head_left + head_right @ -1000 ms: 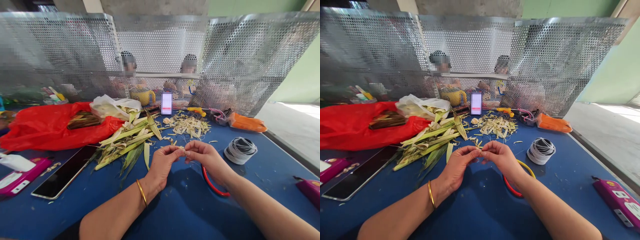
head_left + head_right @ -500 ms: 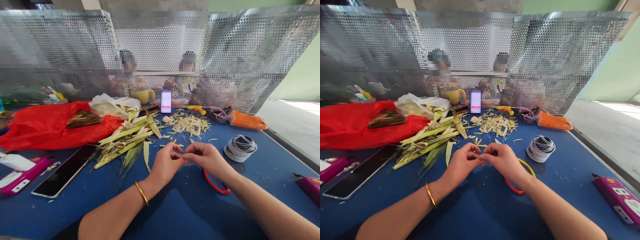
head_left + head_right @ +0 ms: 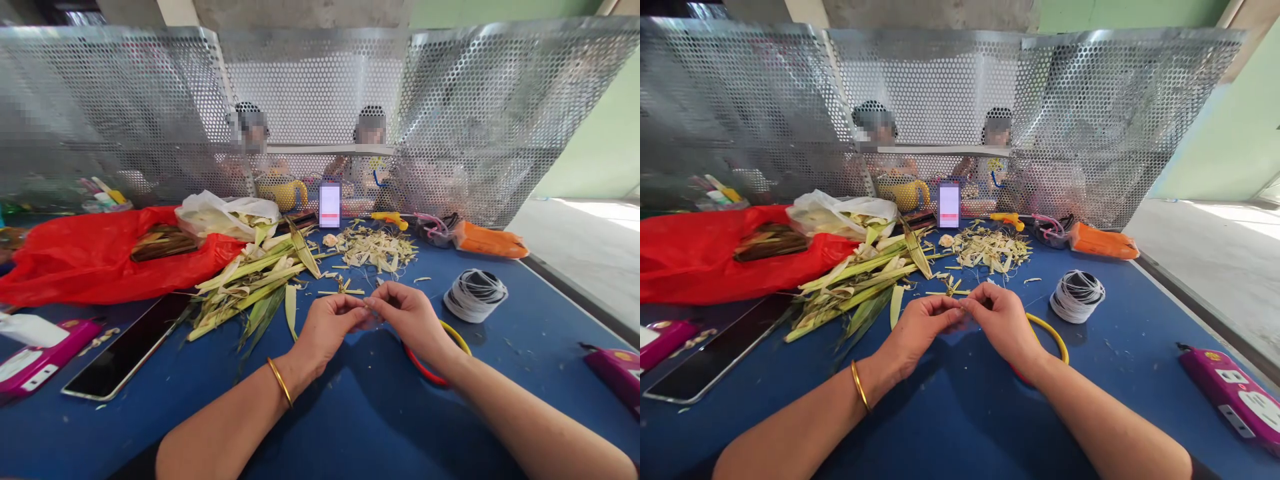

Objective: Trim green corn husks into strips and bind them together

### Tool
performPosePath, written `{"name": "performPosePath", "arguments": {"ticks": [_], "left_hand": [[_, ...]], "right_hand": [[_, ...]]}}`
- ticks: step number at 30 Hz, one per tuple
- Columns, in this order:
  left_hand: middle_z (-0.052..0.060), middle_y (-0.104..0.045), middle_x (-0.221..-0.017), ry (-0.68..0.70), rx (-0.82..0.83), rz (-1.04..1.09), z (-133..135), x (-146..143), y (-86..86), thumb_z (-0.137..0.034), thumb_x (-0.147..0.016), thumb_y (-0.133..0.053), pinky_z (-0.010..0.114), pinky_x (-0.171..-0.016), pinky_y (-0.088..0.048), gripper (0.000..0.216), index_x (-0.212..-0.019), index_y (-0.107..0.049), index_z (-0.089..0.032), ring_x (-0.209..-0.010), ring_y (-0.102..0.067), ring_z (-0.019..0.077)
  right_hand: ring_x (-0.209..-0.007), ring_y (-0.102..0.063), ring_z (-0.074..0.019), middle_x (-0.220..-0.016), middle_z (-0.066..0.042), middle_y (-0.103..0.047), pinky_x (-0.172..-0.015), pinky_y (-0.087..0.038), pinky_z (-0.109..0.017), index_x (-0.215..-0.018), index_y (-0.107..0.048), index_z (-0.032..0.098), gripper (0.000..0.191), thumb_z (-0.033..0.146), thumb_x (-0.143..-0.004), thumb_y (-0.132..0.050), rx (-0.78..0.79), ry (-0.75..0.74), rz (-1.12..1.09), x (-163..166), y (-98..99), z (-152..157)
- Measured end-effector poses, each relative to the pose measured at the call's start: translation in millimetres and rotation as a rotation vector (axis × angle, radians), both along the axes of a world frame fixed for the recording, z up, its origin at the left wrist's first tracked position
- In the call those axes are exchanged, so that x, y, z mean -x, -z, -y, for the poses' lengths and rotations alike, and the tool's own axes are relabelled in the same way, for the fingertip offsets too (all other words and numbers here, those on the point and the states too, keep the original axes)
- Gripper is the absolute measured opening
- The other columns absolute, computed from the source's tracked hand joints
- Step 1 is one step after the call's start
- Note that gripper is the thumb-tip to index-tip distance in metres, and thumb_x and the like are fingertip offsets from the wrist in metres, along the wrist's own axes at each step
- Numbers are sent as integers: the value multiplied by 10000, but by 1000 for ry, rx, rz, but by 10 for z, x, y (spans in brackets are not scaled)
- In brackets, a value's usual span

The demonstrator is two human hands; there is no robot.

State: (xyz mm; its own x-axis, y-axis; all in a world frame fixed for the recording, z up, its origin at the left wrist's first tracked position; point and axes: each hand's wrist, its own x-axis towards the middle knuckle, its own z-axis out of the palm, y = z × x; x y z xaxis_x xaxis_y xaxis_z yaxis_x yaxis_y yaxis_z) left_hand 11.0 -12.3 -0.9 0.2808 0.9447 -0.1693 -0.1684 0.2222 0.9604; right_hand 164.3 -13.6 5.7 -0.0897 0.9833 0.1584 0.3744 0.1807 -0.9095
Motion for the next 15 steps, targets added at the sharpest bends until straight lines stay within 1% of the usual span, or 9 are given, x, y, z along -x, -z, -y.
{"name": "performPosePath", "arguments": {"ticks": [1, 3, 4, 6, 8, 9, 10, 12, 15], "left_hand": [[34, -733, -732, -3, 3, 0, -2, 2, 6, -256, -676, -743, 251, -696, -518, 131, -759, -721, -157, -700, -668, 148], [40, -731, -710, -14, -1, -20, -11, 7, 22, -265, -674, -750, 243, -664, -518, 136, -747, -720, -154, -661, -661, 141], [43, -730, -700, -20, -1, -33, -16, 9, 30, -268, -676, -753, 236, -647, -515, 138, -744, -719, -152, -641, -656, 134], [50, -728, -689, -35, 12, -40, -24, 9, 41, -265, -677, -758, 229, -637, -514, 140, -742, -716, -148, -624, -654, 128], [54, -727, -685, -46, 36, -20, -26, 3, 43, -251, -674, -765, 235, -652, -524, 140, -749, -719, -143, -626, -661, 130], [56, -725, -683, -50, 50, -11, -23, -2, 42, -244, -673, -768, 240, -662, -530, 141, -757, -723, -141, -627, -663, 132], [58, -724, -682, -53, 65, -4, -20, -7, 41, -240, -670, -771, 245, -669, -534, 145, -765, -727, -139, -625, -664, 132], [65, -724, -688, -53, 89, -4, -9, -16, 44, -244, -663, -782, 250, -673, -537, 166, -778, -734, -135, -618, -663, 130], [77, -726, -709, -50, 104, -9, 4, -18, 57, -268, -658, -790, 245, -663, -532, 203, -796, -734, -129, -626, -666, 132]], "right_hand": [[-610, -522, -135, -628, 17, -596, -575, -412, -255, -691, -576, 188, 252, 395, -836, -573, -8, -9, 38, -26, -30, 5], [-620, -536, -143, -650, 10, -607, -578, -401, -259, -729, -585, 198, 251, 395, -868, -517, -49, -17, 231, -131, -106, 47], [-637, -549, -151, -689, 2, -625, -583, -393, -263, -769, -593, 206, 227, 383, -876, -502, -74, -10, 386, -207, -139, 87], [-657, -575, -182, -782, -29, -649, -573, -366, -281, -875, -599, 209, 145, 338, -826, -556, -94, 40, 788, -382, -167, 195], [-717, -610, -233, -849, -88, -645, -583, -364, -302, -960, -589, 169, 190, 264, -801, -548, -48, 63, 1078, -537, -130, 315], [-738, -619, -250, -852, -104, -636, -590, -366, -306, -992, -582, 149, 227, 236, -786, -546, -20, 55, 1162, -590, -93, 366], [-762, -627, -257, -866, -110, -632, -605, -372, -308, -1034, -574, 140, 271, 198, -772, -537, -1, 38, 1202, -622, -50, 405], [-826, -634, -276, -907, -133, -631, -641, -381, -313, -1121, -551, 115, 384, 117, -739, -512, 12, 9, 1238, -633, 28, 436], [-822, -646, -296, -928, -170, -650, -636, -375, -318, -1212, -523, 83, 515, 57, -698, -487, 55, 35, 1266, -603, 81, 387]]}}
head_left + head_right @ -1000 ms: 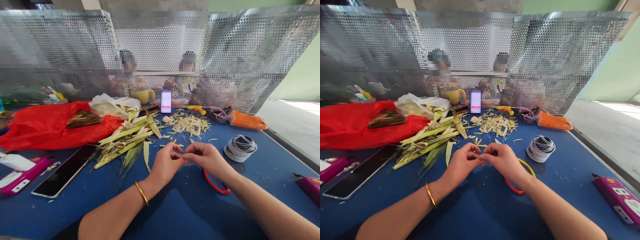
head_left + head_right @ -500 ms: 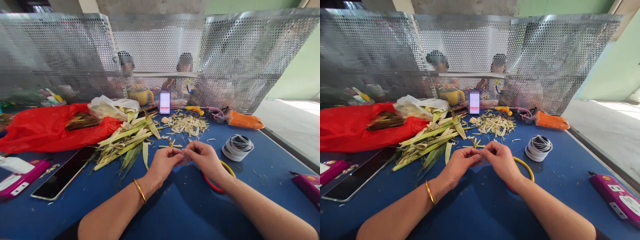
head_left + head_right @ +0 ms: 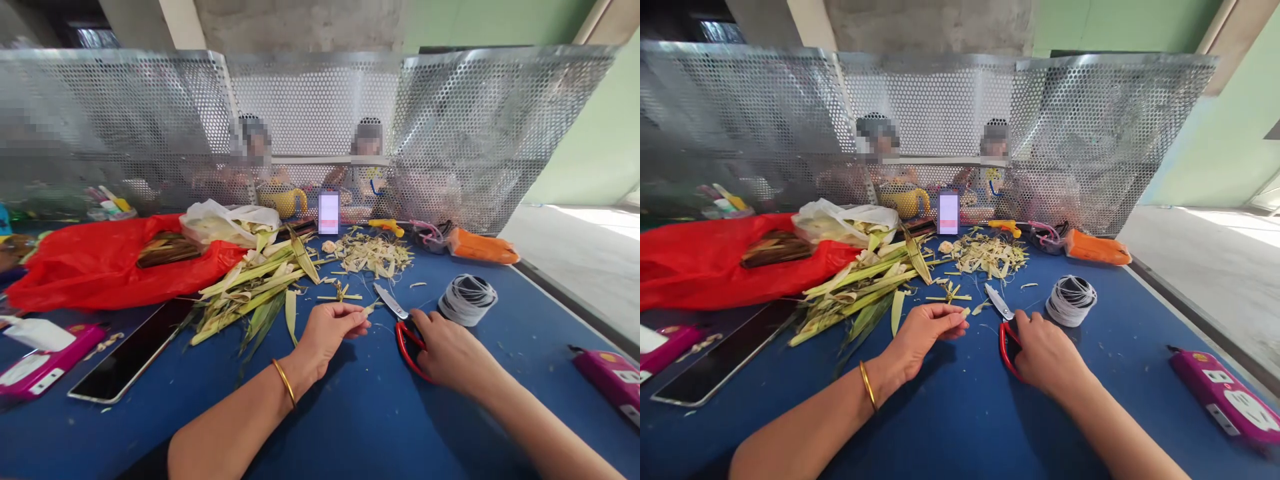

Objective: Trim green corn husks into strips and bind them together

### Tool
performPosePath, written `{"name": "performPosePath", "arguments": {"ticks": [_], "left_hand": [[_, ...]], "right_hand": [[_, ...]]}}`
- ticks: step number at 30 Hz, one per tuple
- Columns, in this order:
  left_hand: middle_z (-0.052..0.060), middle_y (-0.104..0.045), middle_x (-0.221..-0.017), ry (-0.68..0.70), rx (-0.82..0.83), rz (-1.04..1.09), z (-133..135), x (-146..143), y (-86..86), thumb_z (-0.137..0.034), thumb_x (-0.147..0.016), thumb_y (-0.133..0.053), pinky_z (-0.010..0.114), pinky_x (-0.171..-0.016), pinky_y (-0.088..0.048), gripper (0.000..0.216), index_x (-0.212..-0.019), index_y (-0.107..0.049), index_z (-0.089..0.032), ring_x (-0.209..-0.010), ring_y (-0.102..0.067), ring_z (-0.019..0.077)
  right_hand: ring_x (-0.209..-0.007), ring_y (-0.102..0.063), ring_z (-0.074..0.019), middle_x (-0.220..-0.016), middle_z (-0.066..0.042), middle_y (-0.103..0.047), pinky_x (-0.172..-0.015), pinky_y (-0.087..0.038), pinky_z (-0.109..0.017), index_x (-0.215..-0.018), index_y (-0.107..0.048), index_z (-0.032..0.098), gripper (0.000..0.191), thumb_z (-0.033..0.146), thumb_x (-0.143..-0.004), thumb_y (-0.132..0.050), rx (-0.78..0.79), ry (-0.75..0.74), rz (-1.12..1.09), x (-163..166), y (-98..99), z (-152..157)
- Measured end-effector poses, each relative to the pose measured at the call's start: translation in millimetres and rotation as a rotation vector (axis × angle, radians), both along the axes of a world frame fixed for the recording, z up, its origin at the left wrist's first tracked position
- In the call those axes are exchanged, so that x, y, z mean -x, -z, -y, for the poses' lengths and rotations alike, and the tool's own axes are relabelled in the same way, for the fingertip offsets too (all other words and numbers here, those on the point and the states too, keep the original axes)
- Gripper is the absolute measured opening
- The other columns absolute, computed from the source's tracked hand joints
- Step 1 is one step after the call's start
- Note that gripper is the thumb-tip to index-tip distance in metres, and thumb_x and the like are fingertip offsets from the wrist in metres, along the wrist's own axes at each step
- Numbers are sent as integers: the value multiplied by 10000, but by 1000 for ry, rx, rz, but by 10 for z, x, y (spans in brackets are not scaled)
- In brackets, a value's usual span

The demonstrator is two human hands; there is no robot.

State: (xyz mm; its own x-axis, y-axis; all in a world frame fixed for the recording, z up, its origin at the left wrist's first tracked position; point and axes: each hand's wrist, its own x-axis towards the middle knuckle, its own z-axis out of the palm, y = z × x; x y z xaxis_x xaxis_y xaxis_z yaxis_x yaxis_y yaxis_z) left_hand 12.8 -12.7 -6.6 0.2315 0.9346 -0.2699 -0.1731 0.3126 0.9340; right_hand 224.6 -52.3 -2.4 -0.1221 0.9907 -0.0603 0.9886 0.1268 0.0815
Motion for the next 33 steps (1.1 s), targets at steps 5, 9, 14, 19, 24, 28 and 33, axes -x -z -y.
{"name": "performPosePath", "arguments": {"ticks": [5, 9, 14, 19, 24, 28, 33], "left_hand": [[72, -726, -714, -19, -5, 43, -12, 17, -2, -287, -659, -788, 245, -670, -530, 215, -799, -732, -133, -635, -663, 129], [46, -716, -687, -46, 7, 76, -36, 30, -41, -294, -648, -795, 242, -673, -527, 209, -779, -730, -145, -613, -653, 119], [28, -704, -664, -112, 4, 151, -63, 48, -85, -313, -627, -805, 228, -662, -523, 227, -768, -726, -154, -611, -641, 109], [13, -694, -648, -166, -4, 232, -90, 64, -90, -283, -620, -802, 236, -670, -529, 210, -775, -731, -161, -621, -635, 109], [19, -697, -660, -182, -15, 240, -97, 45, -65, -272, -602, -812, 237, -677, -527, 221, -761, -723, -148, -634, -640, 114], [36, -707, -678, -179, -3, 241, -99, 30, -27, -277, -581, -822, 255, -682, -530, 254, -762, -713, -136, -647, -653, 133], [42, -708, -690, -150, -7, 208, -98, 26, 4, -299, -582, -819, 260, -696, -525, 274, -770, -717, -127, -657, -649, 137]], "right_hand": [[-831, -671, -309, -924, -134, -714, -619, -408, -317, -1291, -511, 162, 530, 198, -762, -509, 0, 147, -236, -86, -25, -67], [-769, -652, -260, -880, -70, -696, -648, -468, -331, -1294, -502, 198, 522, 355, -798, -528, -18, 92, -736, -99, -58, -5], [-759, -610, -204, -864, -29, -616, -674, -497, -303, -1269, -473, 197, 529, 396, -796, -600, 180, -43, -1159, 65, -111, 88], [-948, -590, -241, -1112, -45, -611, -840, -480, -338, -1314, -441, 268, 684, 388, -706, -730, 144, -4, -970, 115, -85, 116], [-1011, -584, -252, -1201, -45, -587, -887, -467, -343, -1299, -498, 295, 620, 384, -727, -719, 80, -13, -871, 156, -69, 143], [-997, -590, -250, -1126, -58, -609, -891, -465, -351, -1297, -525, 260, 551, 428, -790, -657, 68, -38, -825, 208, -106, 164], [-915, -610, -216, -1064, -40, -633, -796, -492, -297, -1316, -522, 256, 550, 441, -810, -635, 80, -41, -835, 204, -83, 160]]}}
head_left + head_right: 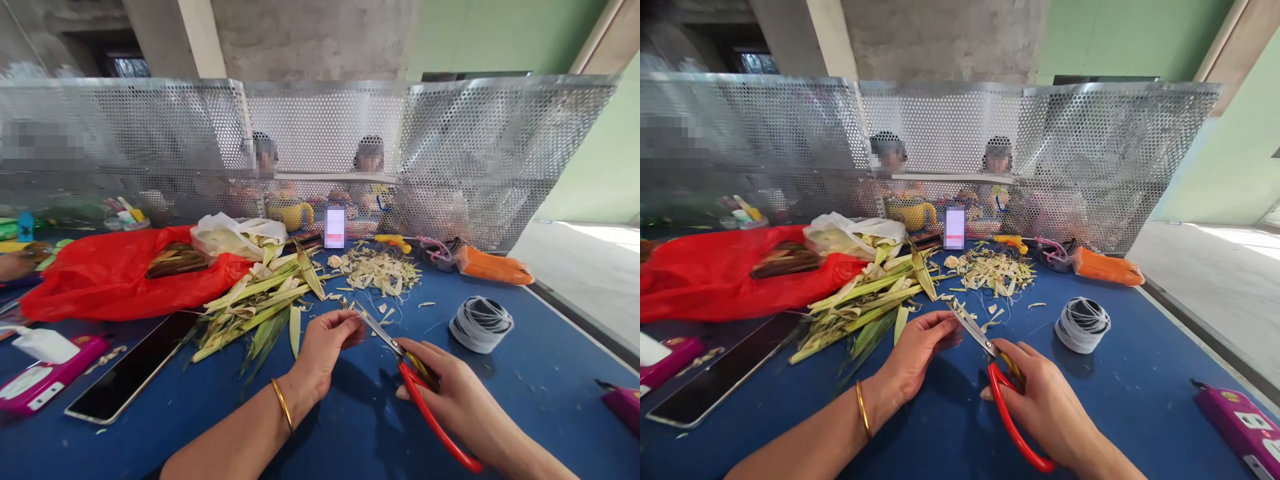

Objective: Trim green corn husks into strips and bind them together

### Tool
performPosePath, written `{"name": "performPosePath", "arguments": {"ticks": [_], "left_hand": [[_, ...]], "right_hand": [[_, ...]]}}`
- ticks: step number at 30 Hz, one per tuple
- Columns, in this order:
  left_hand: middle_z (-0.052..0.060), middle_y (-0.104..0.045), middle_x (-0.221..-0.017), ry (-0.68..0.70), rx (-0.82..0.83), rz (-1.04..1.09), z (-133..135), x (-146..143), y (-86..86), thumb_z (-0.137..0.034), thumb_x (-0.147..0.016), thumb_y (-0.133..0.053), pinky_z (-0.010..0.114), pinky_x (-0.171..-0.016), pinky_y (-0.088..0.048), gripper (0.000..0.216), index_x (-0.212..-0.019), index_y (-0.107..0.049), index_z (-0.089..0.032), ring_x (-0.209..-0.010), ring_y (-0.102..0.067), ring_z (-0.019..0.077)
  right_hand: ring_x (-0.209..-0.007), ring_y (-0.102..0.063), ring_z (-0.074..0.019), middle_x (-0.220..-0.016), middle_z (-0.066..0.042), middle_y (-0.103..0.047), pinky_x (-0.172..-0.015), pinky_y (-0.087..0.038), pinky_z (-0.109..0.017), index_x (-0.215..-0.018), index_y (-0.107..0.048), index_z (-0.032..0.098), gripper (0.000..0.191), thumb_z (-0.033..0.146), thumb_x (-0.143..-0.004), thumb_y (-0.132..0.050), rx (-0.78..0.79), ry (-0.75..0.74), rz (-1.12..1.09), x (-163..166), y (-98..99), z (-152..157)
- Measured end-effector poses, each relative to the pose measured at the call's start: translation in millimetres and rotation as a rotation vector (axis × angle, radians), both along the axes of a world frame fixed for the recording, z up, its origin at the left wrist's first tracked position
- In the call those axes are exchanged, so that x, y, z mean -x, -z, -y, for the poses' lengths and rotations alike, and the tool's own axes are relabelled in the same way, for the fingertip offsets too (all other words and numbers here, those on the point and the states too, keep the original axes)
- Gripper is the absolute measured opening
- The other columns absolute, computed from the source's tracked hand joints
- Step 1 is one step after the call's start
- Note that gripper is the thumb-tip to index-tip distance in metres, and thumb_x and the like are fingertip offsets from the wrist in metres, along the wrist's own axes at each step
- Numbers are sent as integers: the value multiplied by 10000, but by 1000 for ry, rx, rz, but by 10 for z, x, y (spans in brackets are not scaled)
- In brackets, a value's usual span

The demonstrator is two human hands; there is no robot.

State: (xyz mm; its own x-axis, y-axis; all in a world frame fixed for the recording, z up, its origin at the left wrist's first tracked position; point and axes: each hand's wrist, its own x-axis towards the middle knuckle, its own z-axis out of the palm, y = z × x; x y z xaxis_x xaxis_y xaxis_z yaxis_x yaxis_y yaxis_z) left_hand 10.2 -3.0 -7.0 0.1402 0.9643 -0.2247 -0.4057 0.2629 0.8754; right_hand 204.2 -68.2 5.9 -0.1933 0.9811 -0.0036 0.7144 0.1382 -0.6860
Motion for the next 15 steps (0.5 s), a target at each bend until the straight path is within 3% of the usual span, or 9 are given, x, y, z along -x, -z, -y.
{"name": "performPosePath", "arguments": {"ticks": [8, 15], "left_hand": [[31, -702, -671, 21, 6, 3, -3, 4, -20, -298, -582, -820, 268, -702, -531, 256, -750, -718, -134, -654, -649, 138], [44, -706, -659, 18, 41, 11, -1, -6, -44, -256, -605, -822, 248, -675, -541, 236, -765, -714, -120, -630, -655, 134]], "right_hand": [[-892, -614, -201, -1036, -31, -662, -778, -490, -271, -1307, -541, 228, 516, 437, -839, -599, 3, -17, -10, -15, 14, -2], [-916, -622, -216, -867, -11, -683, -767, -485, -249, -1186, -610, 206, 447, 478, -833, -585, -77, 31, -12, -23, 64, -24]]}}
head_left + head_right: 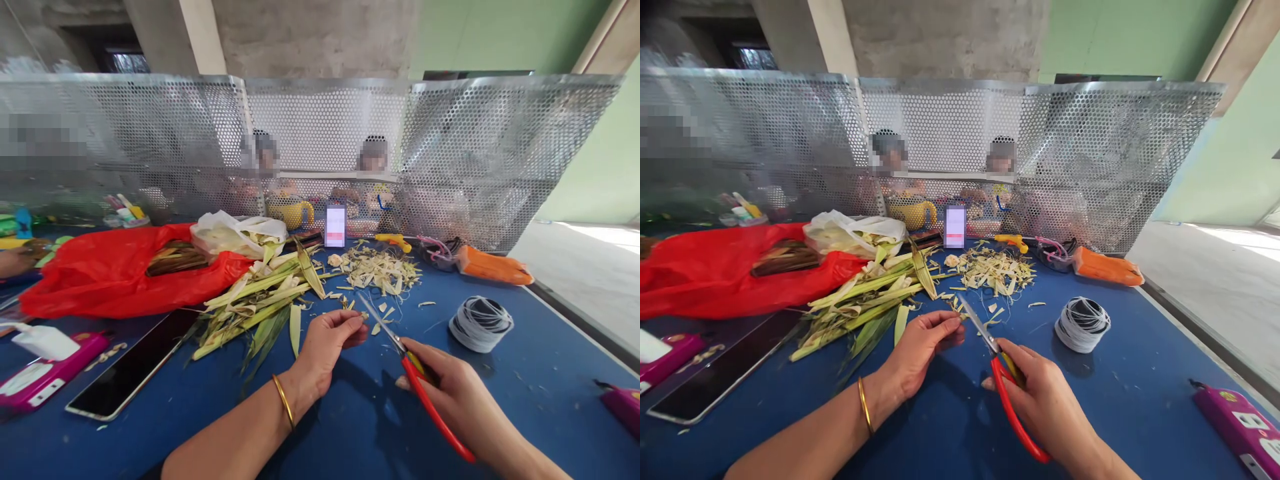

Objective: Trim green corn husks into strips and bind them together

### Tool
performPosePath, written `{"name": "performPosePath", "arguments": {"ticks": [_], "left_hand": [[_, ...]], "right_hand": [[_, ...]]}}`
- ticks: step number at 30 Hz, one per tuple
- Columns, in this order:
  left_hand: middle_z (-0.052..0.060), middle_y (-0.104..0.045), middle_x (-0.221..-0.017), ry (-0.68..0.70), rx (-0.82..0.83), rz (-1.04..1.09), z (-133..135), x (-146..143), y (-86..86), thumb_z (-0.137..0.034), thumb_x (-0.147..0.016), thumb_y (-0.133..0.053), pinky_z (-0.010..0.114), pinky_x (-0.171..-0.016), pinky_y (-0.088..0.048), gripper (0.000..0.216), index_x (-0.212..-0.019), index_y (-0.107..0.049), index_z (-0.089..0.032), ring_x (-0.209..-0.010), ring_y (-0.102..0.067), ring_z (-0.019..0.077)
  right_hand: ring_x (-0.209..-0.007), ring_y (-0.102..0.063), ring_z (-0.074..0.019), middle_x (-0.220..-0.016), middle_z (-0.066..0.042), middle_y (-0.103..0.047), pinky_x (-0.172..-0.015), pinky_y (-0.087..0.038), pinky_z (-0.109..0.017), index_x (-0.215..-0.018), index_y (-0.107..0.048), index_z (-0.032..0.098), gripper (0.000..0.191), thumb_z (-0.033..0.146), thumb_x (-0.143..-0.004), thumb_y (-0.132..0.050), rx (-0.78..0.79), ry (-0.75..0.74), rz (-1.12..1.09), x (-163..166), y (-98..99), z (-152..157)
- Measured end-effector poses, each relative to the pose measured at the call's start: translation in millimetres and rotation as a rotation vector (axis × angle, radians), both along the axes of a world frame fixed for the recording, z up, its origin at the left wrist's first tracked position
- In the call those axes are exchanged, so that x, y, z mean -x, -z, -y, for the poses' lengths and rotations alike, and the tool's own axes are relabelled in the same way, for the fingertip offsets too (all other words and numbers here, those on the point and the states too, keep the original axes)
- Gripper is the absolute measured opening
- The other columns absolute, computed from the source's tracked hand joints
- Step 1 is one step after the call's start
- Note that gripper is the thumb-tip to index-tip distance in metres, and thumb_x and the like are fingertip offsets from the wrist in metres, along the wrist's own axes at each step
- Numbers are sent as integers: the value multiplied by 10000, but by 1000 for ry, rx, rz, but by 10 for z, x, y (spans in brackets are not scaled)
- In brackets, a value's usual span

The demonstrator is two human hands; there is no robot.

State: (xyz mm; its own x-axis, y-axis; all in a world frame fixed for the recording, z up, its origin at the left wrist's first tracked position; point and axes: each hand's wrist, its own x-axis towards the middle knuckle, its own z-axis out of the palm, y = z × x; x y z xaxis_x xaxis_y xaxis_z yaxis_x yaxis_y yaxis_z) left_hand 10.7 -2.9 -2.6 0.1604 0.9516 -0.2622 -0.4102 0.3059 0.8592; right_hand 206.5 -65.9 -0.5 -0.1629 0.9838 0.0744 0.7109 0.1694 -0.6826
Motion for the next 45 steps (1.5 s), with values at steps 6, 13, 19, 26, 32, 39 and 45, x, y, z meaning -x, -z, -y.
{"name": "performPosePath", "arguments": {"ticks": [6, 13, 19, 26, 32, 39, 45], "left_hand": [[61, -723, -716, 7, 21, 34, -10, 43, -27, -227, -668, -792, 237, -681, -548, 209, -831, -722, -116, -637, -661, 122], [58, -713, -727, 60, 16, 19, 25, 57, -51, -243, -680, -785, 225, -687, -541, 182, -789, -706, -121, -663, -656, 117], [22, -676, -693, 121, 31, -48, 72, 40, -46, -273, -707, -757, 206, -597, -513, 173, -779, -684, -134, -581, -605, 88], [18, -654, -689, 205, 54, -62, 116, 20, -23, -280, -692, -767, 203, -566, -492, 198, -787, -678, -131, -560, -582, 82], [19, -651, -674, 211, 75, -50, 125, 19, -36, -264, -682, -774, 213, -568, -487, 203, -793, -677, -124, -549, -574, 82], [4, -626, -655, 231, 112, -20, 132, -8, -9, -282, -694, -761, 215, -564, -474, 208, -779, -653, -126, -556, -564, 84], [-7, -599, -660, 247, 155, 11, 126, -13, -8, -286, -698, -752, 220, -561, -468, 207, -762, -631, -131, -561, -551, 82]], "right_hand": [[-687, -662, -223, -785, -17, -712, -582, -446, -273, -1168, -569, 231, 449, 525, -832, -524, 33, 261, 317, -59, -64, -43], [-661, -686, -260, -734, -71, -698, -488, -297, -283, -912, -568, 176, 191, 340, -870, -480, 11, 180, 792, 280, -47, 264], [-694, -669, -201, -734, -40, -696, -538, -346, -262, -792, -660, 214, 181, 308, -874, -529, 39, -114, 948, 119, -328, 107], [-855, -621, -268, -912, -203, -663, -702, -394, -352, -845, -700, 76, 243, 17, -835, -464, -118, 85, 1201, -165, -211, -527], [-812, -622, -286, -805, -208, -676, -686, -355, -365, -760, -677, 70, 222, -11, -817, -479, -205, 125, 1258, -228, -36, -728], [-684, -650, -235, -774, -139, -683, -652, -357, -331, -876, -594, 105, 246, -40, -837, -399, -339, 65, 1153, -318, 24, -669], [-698, -611, -188, -761, -48, -662, -672, -357, -289, -811, -556, 171, 246, -17, -844, -400, -398, -51, 1016, -379, 54, -523]]}}
